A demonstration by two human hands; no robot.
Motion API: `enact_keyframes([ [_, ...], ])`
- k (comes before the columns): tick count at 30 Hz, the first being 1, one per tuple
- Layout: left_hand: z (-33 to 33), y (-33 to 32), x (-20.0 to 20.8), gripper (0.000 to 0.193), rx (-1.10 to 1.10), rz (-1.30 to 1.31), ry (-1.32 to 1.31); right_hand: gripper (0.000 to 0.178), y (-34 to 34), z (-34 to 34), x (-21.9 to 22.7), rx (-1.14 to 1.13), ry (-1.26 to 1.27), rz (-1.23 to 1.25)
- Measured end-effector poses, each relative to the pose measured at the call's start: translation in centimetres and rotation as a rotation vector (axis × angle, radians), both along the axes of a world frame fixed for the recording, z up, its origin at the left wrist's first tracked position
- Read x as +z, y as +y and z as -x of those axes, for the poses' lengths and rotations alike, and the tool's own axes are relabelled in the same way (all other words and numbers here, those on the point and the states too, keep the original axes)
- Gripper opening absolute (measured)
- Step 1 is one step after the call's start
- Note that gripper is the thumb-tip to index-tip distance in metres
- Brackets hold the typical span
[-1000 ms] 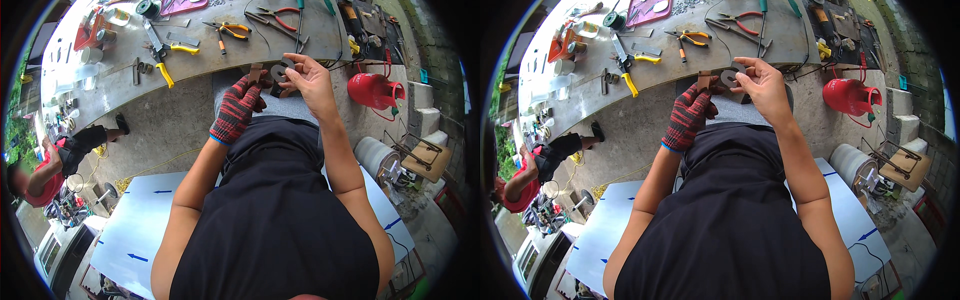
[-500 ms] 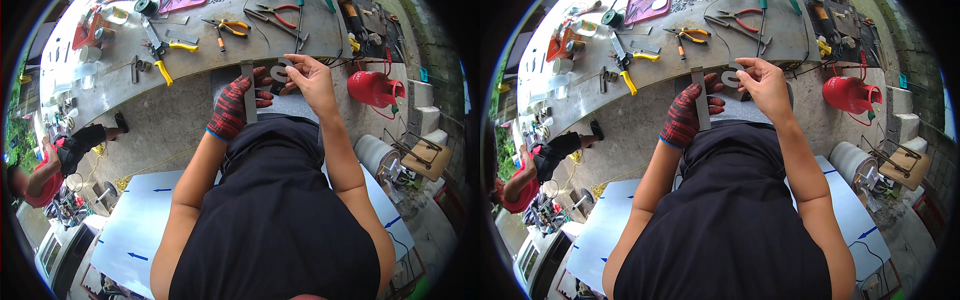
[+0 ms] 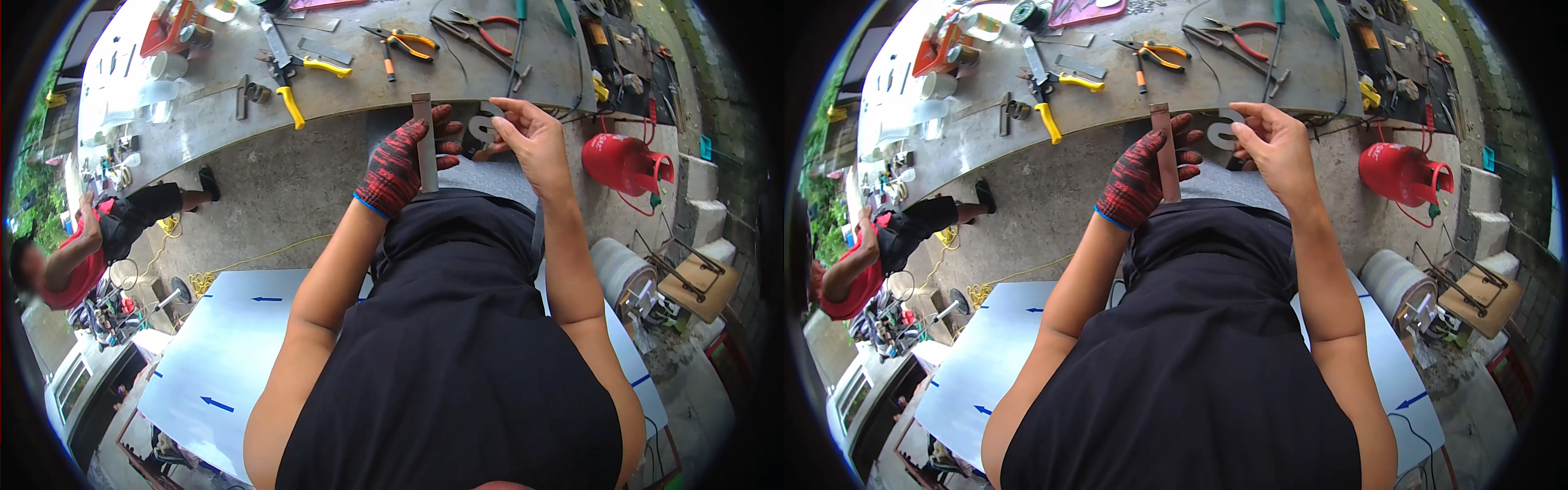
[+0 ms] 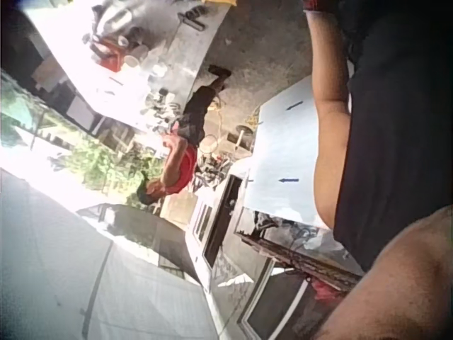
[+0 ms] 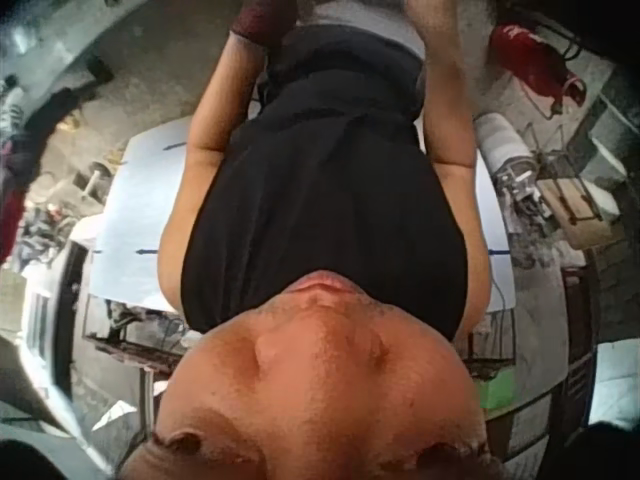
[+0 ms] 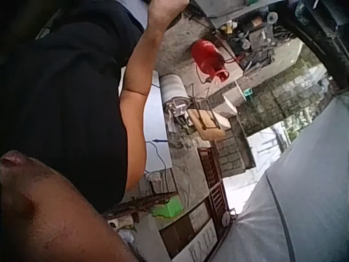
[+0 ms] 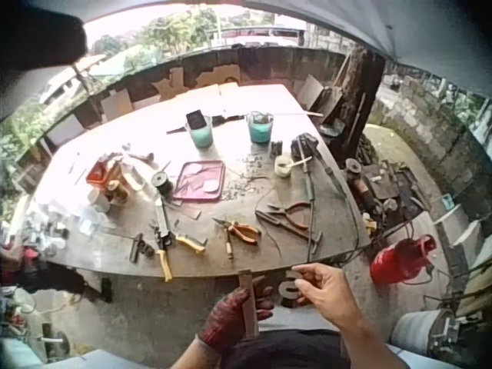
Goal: The person prepares a small metal piece by cleaning it with a file and sandpaper. They then apply flux to the metal and use a soldering iron to melt solder onto the surface, creating a joint.
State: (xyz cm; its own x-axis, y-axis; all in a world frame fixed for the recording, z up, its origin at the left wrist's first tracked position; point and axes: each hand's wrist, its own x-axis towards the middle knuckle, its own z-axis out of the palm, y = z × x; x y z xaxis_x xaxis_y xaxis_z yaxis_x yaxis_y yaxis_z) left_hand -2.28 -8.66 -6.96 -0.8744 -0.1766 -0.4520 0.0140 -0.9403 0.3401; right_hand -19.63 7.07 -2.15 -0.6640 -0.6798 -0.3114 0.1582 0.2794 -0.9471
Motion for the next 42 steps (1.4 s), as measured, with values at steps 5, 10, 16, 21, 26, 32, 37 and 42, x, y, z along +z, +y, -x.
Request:
enact_keyframes([
  [5, -1.6, -6.2, -4.0, 0.045, 0.366, 0.210, -0.264, 0.027, 0.1, 0.1, -0.4, 0.002, 0.038, 0.005],
  [10, -3.1, -17.2, -6.4, 0.046, 0.557, 0.446, -0.521, 0.027, 0.0, 0.0, -0.6, 0.042, 0.002, 0.022],
  [16, -0.8, -22.5, -5.1, 0.041, 0.289, 1.115, -0.727, 0.025, -0.5, -0.3, -0.7, 0.047, 0.009, 0.026],
  [21, 2.6, -19.5, -3.7, 0.031, 0.126, 1.341, -0.337, 0.025, -4.7, 0.5, -1.5, -0.026, -0.023, 0.054],
  [26, 6.0, -15.2, -3.0, 0.032, 0.250, 0.568, -0.256, 0.024, -13.5, 4.8, -5.6, 0.237, -0.212, 0.053],
  [32, 4.7, -16.0, -2.8, 0.030, 0.170, 0.743, -0.320, 0.029, -19.9, 2.3, -6.5, 0.401, 0.176, -0.128],
  [37, 2.7, -24.0, -5.7, 0.039, 0.134, 1.470, -0.732, 0.024, -19.7, 2.2, -7.4, 0.313, 0.215, -0.122],
  [42, 2.5, -27.8, -4.8, 0.059, -0.328, 2.087, -1.370, 0.023, -16.9, 2.1, -5.5, 0.203, 0.093, -0.075],
])
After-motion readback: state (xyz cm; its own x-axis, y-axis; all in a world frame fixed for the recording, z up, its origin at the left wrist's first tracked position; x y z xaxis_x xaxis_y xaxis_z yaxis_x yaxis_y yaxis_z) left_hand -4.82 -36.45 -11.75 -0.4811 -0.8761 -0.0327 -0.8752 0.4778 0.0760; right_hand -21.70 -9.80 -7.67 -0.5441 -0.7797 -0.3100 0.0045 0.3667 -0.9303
